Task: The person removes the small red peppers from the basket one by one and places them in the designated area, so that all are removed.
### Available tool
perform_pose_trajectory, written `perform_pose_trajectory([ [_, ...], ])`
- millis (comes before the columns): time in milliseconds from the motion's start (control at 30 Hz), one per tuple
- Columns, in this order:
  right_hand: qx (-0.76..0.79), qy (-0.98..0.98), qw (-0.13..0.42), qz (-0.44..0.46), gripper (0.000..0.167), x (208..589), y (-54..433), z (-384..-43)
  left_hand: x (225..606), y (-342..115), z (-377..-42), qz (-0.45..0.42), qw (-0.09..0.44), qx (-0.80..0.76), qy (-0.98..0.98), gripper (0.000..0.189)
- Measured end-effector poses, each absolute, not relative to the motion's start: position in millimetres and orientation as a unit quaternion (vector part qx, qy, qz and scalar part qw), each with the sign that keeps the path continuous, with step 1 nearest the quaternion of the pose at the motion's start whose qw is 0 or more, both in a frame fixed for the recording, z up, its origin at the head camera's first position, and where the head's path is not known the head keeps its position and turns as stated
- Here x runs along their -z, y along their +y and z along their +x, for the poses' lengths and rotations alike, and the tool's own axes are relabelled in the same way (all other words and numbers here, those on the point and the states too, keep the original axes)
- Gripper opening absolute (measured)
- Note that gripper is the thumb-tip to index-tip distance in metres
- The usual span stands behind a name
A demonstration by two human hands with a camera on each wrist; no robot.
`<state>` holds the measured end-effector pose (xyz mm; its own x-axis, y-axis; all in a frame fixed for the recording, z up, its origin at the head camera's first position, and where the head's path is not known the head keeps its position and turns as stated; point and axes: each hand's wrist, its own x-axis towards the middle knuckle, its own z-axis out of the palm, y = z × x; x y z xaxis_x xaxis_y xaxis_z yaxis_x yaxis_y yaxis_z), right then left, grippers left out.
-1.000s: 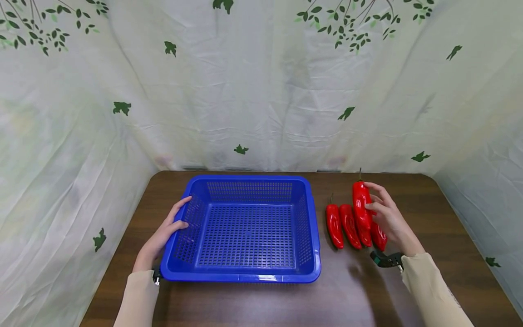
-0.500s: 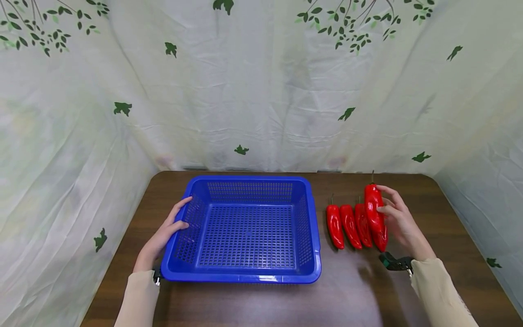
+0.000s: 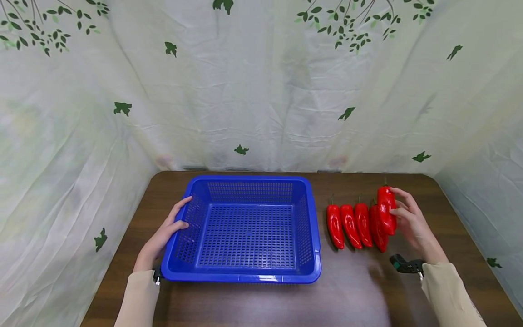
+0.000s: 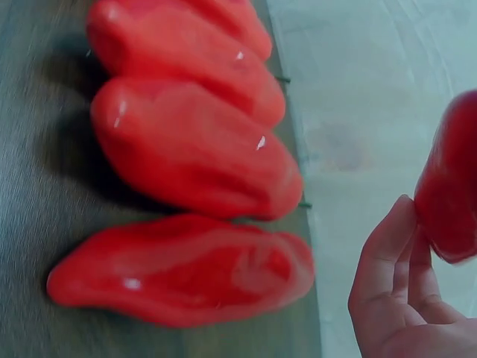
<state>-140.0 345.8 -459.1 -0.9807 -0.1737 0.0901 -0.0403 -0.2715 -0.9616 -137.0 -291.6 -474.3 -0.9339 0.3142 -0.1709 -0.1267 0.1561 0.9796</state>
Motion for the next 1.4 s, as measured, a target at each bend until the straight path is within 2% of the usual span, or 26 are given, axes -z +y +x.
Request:
perform_pose_trajectory([
  [767,0.761,0.646,0.019,-0.048,0.047,486.9,374.5,-129.1,472.1,-291.6,-137.3,0.060,0.171,-0.644,0.743,0.068],
  [1400,0.693,0.720,0.026,-0.005,0.047,508.1,389.7,-124.7,473.0,-291.2,-136.7,0.058,0.174,-0.646,0.741,0.068],
])
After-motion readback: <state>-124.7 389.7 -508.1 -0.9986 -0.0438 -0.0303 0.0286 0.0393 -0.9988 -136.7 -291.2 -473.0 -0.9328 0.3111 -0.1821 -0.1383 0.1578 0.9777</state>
